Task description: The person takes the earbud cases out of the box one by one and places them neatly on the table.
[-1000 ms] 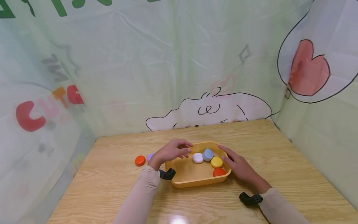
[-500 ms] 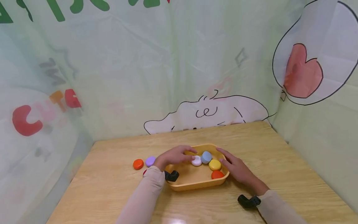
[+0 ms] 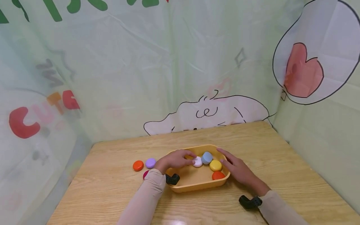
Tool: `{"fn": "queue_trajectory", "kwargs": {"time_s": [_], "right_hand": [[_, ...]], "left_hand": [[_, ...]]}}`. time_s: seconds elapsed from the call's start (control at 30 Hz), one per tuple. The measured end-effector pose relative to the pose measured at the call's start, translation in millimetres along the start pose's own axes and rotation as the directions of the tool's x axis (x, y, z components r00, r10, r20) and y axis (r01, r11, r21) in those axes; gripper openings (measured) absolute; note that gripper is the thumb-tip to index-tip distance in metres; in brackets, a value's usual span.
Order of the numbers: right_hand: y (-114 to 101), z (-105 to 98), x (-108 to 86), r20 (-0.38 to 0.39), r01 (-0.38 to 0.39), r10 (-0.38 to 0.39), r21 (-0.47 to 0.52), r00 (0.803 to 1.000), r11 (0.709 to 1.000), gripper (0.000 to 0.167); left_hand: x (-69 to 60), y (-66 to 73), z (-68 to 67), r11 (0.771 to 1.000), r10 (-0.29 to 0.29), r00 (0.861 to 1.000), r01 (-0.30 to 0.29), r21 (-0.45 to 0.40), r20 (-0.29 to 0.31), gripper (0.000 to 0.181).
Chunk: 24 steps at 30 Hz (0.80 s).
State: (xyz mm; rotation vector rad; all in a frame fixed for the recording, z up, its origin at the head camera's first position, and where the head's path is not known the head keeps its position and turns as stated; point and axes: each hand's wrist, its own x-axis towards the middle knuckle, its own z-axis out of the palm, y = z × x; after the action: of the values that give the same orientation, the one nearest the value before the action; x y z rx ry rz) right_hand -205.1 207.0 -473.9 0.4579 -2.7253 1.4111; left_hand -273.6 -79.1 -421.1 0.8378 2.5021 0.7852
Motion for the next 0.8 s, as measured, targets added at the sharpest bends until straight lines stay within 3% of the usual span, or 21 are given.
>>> {"fn": "queue_trajectory", "kwargs": {"time_s": [0.23,0.47,0.8], "right_hand": [[-0.7,-0.6,-1.1,0.003,0.001,-0.001,0.006,1.000,1.000,0.051],[2.3,1.0,-1.4,0.008,-0.005,0.005,0.003,1.000,1.000,0.051],[0.9,-1.2,0.3,0.003,0.002,-0.002,0.006,1.000,1.000,0.052]], "left_hand": [[1.1,3.3,1.2,1.000,0.003,1.000,-0.003,0.016,-0.012,0.033],[2.2,3.5,4.1,0.997,-0.026,0.999,0.023,0.070,0.039,0.040],[-1.3,6.2,-2.7,0.997,0.008,1.000,-0.009,0.072,0.025,0.035]]}}
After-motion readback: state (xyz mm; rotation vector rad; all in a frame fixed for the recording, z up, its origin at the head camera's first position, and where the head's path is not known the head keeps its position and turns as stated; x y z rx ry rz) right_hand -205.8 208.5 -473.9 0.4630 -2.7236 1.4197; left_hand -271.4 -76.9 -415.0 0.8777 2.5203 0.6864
